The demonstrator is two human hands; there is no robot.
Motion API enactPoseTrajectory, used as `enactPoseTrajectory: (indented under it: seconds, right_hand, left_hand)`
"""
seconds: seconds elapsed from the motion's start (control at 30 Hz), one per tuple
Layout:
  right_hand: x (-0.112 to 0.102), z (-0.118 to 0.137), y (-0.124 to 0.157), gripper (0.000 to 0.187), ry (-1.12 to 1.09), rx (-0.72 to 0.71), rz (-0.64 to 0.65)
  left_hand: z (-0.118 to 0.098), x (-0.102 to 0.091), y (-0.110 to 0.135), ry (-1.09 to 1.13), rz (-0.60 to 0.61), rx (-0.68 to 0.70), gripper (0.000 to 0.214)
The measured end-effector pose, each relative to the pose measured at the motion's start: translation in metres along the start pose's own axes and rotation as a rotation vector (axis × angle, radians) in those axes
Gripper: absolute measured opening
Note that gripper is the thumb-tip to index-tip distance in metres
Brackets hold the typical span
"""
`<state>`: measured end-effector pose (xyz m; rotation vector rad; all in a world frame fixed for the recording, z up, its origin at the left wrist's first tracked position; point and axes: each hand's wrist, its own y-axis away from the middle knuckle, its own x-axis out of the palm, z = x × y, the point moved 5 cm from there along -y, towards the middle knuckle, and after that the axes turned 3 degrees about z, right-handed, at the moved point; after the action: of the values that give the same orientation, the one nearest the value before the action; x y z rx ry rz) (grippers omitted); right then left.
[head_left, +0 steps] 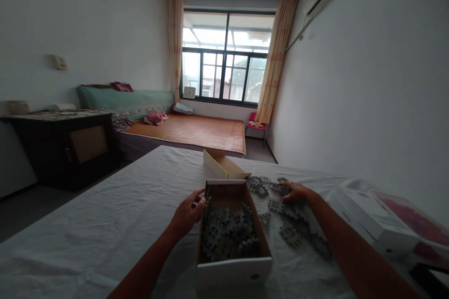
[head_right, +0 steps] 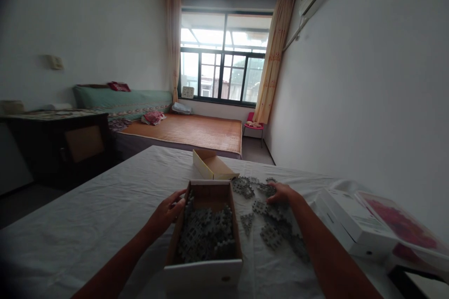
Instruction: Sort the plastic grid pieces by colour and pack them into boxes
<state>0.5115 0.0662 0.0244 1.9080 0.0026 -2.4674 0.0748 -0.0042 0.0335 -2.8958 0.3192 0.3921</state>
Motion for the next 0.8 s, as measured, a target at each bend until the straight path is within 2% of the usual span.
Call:
enactPoseTrajectory:
  seconds: [0.13, 0.27, 0.5, 0.57, 0.67, 0.73, 0.8]
  right_hand:
    - [0.008, -0.005, 0.008, 0.062, -0.039, 0.012, -0.041]
    - [0.002, -0.004, 0.024, 0.053, -0.093, 0.04, -0.138]
    - [-0.031, -0.014, 0.049, 0.041, -0.31, 0.099, -0.289]
    - [-0.046, -0.007, 0.055, 0.044, -0.391, 0.088, -0.304]
    - [-0.065, 0.037, 0.065, 0.054, -0.673, -0.031, -0.247]
    - [-0.071, 0.088, 0.076, 0.059, -0.882, -0.176, -0.152]
    - [-0.068, 0.147, 0.091, 0.055, -0.925, -0.326, -0.031]
  left_hand:
    - [0.0, -0.001, 0.0, -0.031, -0.009, -0.014, 0.056]
    - [0.003, -0.001, -0.001, -0.05, 0.0, -0.004, 0.058]
    - [0.006, -0.001, -0.002, -0.06, -0.013, 0.016, 0.057]
    - [0.006, -0.001, -0.003, -0.062, -0.009, 0.024, 0.056]
    - [0.007, 0.0, -0.003, -0.062, -0.002, 0.013, 0.057]
    - [0.008, 0.0, -0.004, -0.055, -0.007, 0.009, 0.058]
    - [0.01, 0.0, -0.003, -0.045, -0.017, 0.008, 0.058]
